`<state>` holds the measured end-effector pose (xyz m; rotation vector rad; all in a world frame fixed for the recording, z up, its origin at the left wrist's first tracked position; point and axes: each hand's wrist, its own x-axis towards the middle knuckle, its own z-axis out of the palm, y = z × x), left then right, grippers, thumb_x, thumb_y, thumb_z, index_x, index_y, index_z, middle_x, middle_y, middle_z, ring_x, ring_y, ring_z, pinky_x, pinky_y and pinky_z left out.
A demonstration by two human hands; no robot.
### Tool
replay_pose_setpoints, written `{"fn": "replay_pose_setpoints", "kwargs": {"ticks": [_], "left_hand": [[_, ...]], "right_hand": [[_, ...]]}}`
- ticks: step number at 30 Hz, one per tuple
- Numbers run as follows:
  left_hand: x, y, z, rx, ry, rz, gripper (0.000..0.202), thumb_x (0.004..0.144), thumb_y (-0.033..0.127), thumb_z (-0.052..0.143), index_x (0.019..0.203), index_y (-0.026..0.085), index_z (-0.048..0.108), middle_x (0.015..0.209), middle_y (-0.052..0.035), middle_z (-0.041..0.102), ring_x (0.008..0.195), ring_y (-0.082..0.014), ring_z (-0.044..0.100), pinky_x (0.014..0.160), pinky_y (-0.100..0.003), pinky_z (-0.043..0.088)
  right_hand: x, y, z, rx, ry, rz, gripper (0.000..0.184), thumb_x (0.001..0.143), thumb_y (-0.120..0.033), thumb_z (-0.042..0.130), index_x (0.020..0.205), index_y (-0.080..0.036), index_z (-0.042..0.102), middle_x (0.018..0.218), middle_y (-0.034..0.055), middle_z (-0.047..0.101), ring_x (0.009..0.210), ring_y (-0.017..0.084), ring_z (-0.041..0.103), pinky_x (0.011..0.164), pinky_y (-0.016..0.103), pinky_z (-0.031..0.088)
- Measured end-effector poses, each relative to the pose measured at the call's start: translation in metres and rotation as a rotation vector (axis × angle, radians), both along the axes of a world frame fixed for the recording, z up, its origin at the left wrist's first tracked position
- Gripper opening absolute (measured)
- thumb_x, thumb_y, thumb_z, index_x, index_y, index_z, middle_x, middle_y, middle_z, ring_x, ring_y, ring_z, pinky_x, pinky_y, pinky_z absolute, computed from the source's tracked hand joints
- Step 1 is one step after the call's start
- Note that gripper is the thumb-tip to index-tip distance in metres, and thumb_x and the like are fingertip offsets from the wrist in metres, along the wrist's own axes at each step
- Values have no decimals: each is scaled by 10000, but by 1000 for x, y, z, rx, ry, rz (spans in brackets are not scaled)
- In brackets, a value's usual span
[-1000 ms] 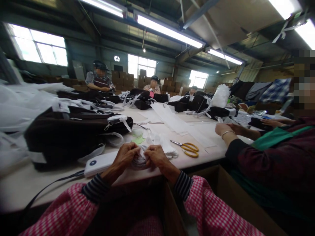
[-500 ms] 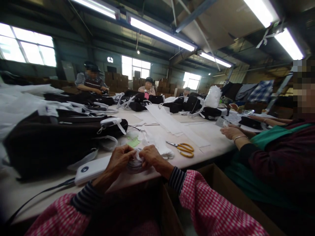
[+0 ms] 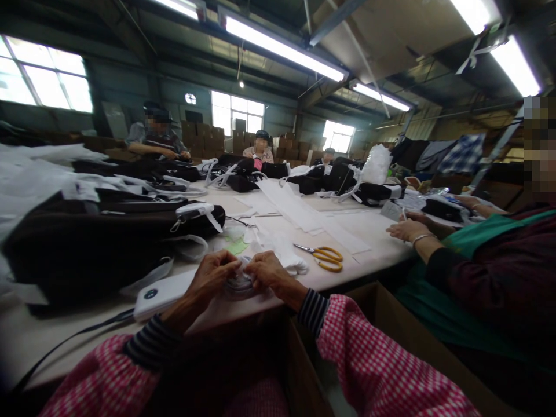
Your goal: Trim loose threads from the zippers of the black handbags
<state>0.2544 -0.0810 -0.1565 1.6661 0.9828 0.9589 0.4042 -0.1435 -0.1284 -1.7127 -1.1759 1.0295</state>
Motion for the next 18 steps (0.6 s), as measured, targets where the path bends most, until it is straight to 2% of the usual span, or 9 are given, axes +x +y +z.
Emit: {"fn": "replay_pose_setpoints", "kwargs": {"ticks": [5,8,11,13,15,18], "left_hand": [[-2,-3,2,-51,-46,-25,204,703,371,670,669,171,646,623,-2,608,644,-152,523,605,-264,369],[-4,0,7,-123,-82,-107,253,692,407,681,675,156,656,632,-16,626,632,-146,539,615,-262,399],[-7,4,15,-215,-107,-210,280,650,416,697,683,138,675,681,-52,678,634,-154,590,628,-271,448],[-9,6,19,-263,-108,-262,267,579,356,738,707,125,696,702,-61,697,632,-155,607,626,-268,459],[-10,7,21,-294,-96,-306,275,525,297,766,719,110,710,685,-61,696,609,-145,600,611,-255,447],[-10,8,21,-305,-78,-348,247,536,302,778,643,102,683,616,-57,662,565,-124,563,576,-239,406]], "right_hand": [[-1,2,-1,-7,-12,-22,195,768,-171,663,602,-172,562,402,-35,533,365,90,473,389,182,324],[1,-4,3,-4,21,26,181,810,-220,661,653,-161,594,444,-25,567,392,84,494,411,174,332],[4,-10,1,63,69,84,169,821,-277,679,721,-150,629,485,-31,575,419,78,505,426,171,335],[5,-11,-4,138,100,99,197,796,-312,711,727,-145,633,504,-40,564,426,68,491,425,170,312],[4,-9,-10,208,127,106,257,761,-359,752,707,-143,623,526,-41,561,430,57,472,424,174,288],[2,-6,-17,251,147,103,301,732,-391,777,696,-149,603,545,-45,554,433,51,447,424,179,288]]}}
